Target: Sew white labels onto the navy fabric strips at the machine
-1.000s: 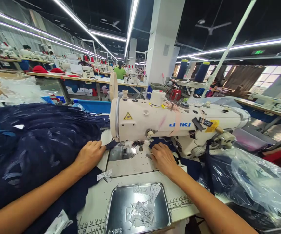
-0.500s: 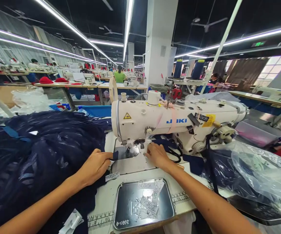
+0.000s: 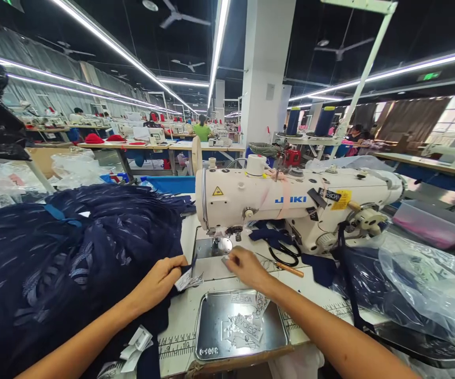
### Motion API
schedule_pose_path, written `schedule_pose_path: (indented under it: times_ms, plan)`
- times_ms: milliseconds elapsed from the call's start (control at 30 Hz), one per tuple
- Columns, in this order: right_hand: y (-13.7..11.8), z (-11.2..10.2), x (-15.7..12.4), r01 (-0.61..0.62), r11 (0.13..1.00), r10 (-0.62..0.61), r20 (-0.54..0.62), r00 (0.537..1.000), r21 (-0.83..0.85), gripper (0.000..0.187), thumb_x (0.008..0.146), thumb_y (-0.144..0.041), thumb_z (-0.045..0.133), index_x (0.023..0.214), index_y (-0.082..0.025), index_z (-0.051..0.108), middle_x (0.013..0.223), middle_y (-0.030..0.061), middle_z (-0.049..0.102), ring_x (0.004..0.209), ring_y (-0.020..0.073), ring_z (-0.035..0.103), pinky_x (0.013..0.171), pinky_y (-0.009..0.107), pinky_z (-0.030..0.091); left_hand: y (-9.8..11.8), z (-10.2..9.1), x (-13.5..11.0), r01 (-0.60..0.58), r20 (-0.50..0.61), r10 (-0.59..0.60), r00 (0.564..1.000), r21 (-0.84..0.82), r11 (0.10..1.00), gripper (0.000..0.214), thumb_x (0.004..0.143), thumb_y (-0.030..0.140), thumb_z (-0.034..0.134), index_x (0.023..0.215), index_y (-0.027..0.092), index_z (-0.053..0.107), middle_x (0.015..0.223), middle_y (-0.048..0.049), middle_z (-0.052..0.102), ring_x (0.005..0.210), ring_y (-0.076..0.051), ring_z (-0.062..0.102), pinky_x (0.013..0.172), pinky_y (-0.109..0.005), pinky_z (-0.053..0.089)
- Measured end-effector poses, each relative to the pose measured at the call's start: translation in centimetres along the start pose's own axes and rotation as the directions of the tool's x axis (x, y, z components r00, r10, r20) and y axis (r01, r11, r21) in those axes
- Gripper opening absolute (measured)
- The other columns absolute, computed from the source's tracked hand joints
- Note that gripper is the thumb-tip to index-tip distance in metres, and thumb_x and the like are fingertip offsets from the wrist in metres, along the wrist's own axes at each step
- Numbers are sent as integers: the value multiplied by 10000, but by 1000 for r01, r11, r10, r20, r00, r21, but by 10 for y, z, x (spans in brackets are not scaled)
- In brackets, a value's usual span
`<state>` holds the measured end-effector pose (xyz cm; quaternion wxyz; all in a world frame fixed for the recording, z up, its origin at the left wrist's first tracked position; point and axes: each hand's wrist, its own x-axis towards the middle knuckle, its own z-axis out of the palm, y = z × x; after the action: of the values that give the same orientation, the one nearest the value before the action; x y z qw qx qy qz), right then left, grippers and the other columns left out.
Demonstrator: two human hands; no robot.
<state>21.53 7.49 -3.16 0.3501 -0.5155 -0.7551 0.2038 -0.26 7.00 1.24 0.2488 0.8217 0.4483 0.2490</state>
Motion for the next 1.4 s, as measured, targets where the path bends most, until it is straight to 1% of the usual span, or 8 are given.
schedule_pose_path:
  times_ms: [133,233,367,433,500,733,967,1400]
  plan:
    - [6,-15,-13,-57,998,58,-95,994,12,186,705,-371,554,665,-190,561,715,14,520,665,161,468,611,277,322,3,-9,-11,54,-45,-82,996,-438,897,172,674,208,322,557,171,443,544,25,436,543,-119,386,541,-229,317]
    - [-22,-4,-16,-173,925,119,173,978,338,376,757,-505,455,649,-174,596,575,5,515,546,133,450,535,261,305,15,-11,-20,34,-85,-98,992,-556,830,149,678,226,369,572,165,455,554,30,430,551,-112,377,553,-223,318]
    - [-71,23,-13,-503,421,102,512,853,754,454,715,-594,467,787,-163,587,684,18,590,436,79,414,442,224,259,26,-13,-31,-44,-101,-26,995,-634,772,182,708,239,403,541,168,422,565,35,393,568,-106,367,585,-223,326]
    - [-88,34,-12,-453,194,113,439,891,870,373,663,-535,580,730,-169,559,655,-13,570,418,61,402,437,213,253,27,-16,-37,-58,-79,8,997,-647,760,207,731,241,402,545,161,441,595,25,415,584,-107,378,594,-225,330]
    - [-98,40,-11,-322,121,183,298,937,939,313,599,-434,683,630,-166,523,590,-42,535,422,53,401,451,209,259,25,-20,-41,-54,-71,10,997,-648,759,200,737,248,413,571,152,468,645,13,442,601,-108,386,588,-224,329]
    - [-106,37,-15,-75,383,277,-37,960,921,279,604,-378,687,551,-169,508,490,-55,495,452,64,388,519,231,295,15,-24,-52,43,-30,-88,996,-690,722,285,764,349,376,606,144,496,589,23,420,562,-102,357,547,-216,326]
    - [-101,36,-17,-95,468,284,-47,958,879,294,596,-412,669,554,-173,502,486,-49,490,460,77,384,531,243,304,18,-19,-53,149,-69,-236,969,-596,789,247,680,376,570,650,134,532,604,36,454,538,-84,391,495,-191,335]
    - [-95,38,-23,-128,553,300,-54,952,823,322,633,-459,633,549,-197,466,444,-47,443,598,142,467,682,293,329,18,-19,-56,155,-65,-245,967,-611,776,247,671,374,594,646,129,567,593,33,500,528,-85,431,504,-193,362]
